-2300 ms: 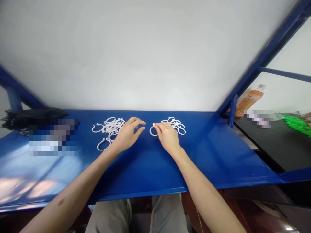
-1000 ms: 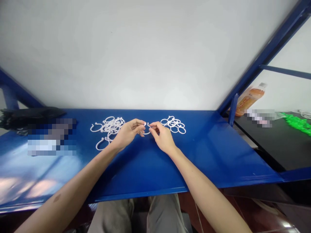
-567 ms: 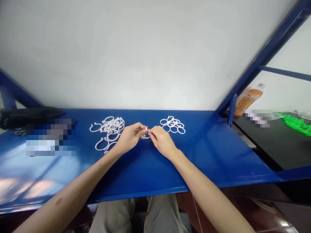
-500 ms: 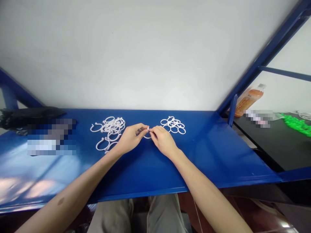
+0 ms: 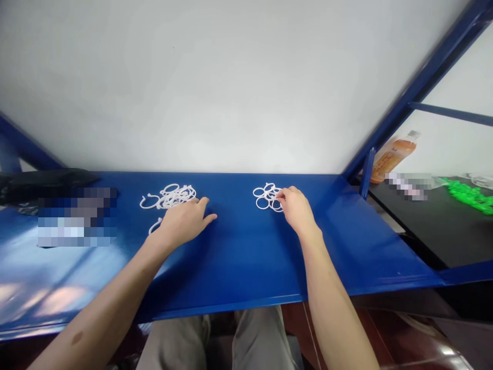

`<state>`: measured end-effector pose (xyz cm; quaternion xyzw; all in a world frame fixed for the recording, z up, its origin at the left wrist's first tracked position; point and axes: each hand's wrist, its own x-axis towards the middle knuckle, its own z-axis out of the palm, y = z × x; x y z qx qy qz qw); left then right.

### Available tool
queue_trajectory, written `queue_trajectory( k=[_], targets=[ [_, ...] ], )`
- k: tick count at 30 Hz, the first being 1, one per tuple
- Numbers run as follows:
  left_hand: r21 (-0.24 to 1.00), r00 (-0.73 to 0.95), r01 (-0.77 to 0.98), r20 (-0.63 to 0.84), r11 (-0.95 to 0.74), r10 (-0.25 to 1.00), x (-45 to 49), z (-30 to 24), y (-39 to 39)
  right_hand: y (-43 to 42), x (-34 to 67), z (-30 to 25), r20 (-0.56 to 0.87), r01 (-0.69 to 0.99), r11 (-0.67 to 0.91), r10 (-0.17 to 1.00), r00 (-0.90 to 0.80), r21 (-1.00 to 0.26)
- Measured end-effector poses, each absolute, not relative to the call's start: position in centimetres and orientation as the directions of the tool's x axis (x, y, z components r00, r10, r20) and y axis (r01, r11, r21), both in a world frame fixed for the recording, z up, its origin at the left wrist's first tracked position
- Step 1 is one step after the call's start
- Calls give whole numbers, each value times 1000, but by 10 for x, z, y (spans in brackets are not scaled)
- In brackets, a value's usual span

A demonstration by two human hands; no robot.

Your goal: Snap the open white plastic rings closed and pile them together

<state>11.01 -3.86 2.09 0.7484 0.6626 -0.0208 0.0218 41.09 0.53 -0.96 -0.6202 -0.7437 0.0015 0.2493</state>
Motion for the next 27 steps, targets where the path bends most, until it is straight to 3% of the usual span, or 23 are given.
queue_trajectory(
  k=[3,6,11,15,19,22,24,27],
  targets=[
    [74,174,982,-22,-172,985,118,15,-41,6,406,-13,323,925,212,941,-105,-315],
    [249,269,930,38,-270,962,124,9,-40,5,403,-14,313,931,186,946,-83,-315],
    [526,512,661,206,-535,834,124,6,-35,5,401,-13,340,934,175,939,-62,-312],
    [481,507,660,280,-576,815,117,8,-33,6,402,-13,428,932,223,900,-84,-287],
    [318,526,769,178,-555,832,116,2,-30,6,398,-13,521,922,287,846,-116,-261],
    [267,526,799,125,-539,842,119,-3,-29,3,386,-12,557,893,359,815,-158,-273],
    [317,482,806,141,-500,865,122,-4,-29,-1,374,-12,554,846,432,807,-207,-314],
    [520,358,758,171,-393,918,122,-1,-27,-10,354,-13,516,699,577,787,-338,-422]
  ],
)
